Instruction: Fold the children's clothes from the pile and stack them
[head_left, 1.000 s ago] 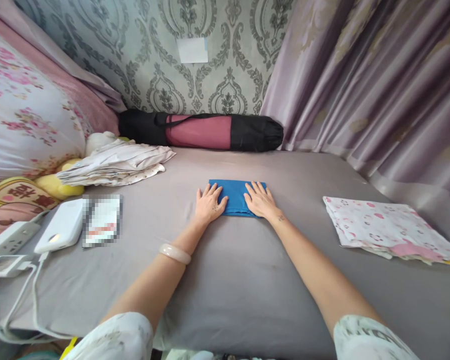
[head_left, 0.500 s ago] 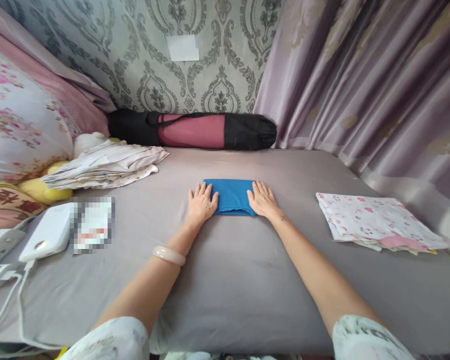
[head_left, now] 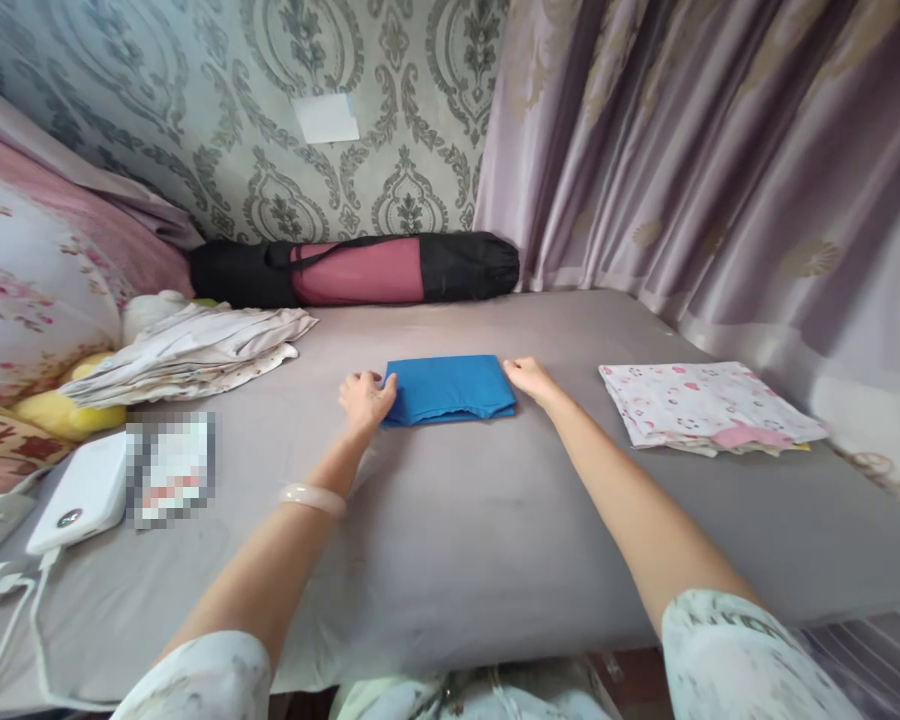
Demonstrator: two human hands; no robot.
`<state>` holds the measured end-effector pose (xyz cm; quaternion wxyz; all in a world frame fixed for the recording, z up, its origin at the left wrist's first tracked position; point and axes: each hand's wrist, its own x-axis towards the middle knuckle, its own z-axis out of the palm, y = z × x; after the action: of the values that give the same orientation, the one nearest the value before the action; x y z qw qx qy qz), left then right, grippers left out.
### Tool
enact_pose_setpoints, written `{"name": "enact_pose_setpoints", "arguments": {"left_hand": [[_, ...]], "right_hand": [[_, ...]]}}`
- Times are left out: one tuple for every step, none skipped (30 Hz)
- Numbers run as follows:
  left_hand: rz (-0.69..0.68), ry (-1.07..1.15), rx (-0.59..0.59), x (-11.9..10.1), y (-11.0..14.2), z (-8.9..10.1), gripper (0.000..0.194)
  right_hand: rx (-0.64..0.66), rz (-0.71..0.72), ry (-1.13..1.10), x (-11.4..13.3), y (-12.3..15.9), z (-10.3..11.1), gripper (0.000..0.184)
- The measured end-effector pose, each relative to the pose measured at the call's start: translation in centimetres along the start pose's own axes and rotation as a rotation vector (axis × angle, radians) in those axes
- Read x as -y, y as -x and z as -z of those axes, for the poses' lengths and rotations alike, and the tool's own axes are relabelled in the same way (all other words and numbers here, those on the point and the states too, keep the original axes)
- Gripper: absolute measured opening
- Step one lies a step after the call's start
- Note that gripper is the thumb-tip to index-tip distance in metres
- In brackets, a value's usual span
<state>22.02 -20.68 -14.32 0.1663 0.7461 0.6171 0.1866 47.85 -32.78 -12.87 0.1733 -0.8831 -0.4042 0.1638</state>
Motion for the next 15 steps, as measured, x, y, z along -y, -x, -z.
{"name": "enact_pose_setpoints", "arguments": {"left_hand": [[0.044,-0.022,0.007,0.1,-0.2,0.4,0.046],[0.077,-0.042,0.032,0.1,-0.5,0.7,0.045],[0.103,-0.058,0.067,0.2,-0.7,0.9,0.044],[0.124,-0.07,0.1,0.3,-0.9,1.0,0.043],[0.143,-0.076,0.122,0.3,-1.1,1.0,0.042],[0.15,-0.074,0.126,0.3,-1.3,1.0,0.041],[0.137,-0.062,0.116,0.3,-1.5,0.8,0.039],[0.112,-0.041,0.099,0.3,-1.7,0.7,0.037],[0.083,-0.016,0.086,0.3,-1.9,0.6,0.035],[0.061,0.008,0.083,0.2,-2.0,0.5,0.034],[0.053,0.024,0.091,0.1,-2.2,0.4,0.033],[0.059,0.035,0.107,-0.1,-2.2,0.4,0.032],[0.076,0.042,0.127,-0.2,-2.3,0.5,0.03],[0.091,0.055,0.148,-0.4,-2.3,0.6,0.028],[0.103,0.077,0.168,-0.6,-2.3,0.7,0.026]], "right_hand": [[0.0,-0.027,0.004,-0.4,0.0,0.3,0.044],[0.0,-0.05,0.004,-0.8,0.1,0.4,0.041],[0.002,-0.069,0.004,-1.0,0.2,0.4,0.039],[0.006,-0.084,0.003,-1.0,0.2,0.3,0.037],[0.009,-0.096,0.002,-1.0,0.3,0.2,0.037],[0.011,-0.105,0.0,-0.8,0.3,-0.1,0.037],[0.013,-0.111,-0.003,-0.6,0.3,-0.3,0.038],[0.015,-0.115,-0.009,-0.3,0.3,-0.6,0.038],[0.016,-0.118,-0.016,0.0,0.3,-0.8,0.039],[0.018,-0.118,-0.027,0.3,0.2,-1.0,0.038],[0.02,-0.116,-0.041,0.6,0.2,-1.1,0.037],[0.024,-0.115,-0.059,0.8,0.1,-1.2,0.034],[0.028,-0.113,-0.079,1.0,0.1,-1.2,0.031],[0.031,-0.11,-0.101,1.1,0.1,-1.1,0.027],[0.035,-0.106,-0.125,1.3,0.1,-1.0,0.023]]}}
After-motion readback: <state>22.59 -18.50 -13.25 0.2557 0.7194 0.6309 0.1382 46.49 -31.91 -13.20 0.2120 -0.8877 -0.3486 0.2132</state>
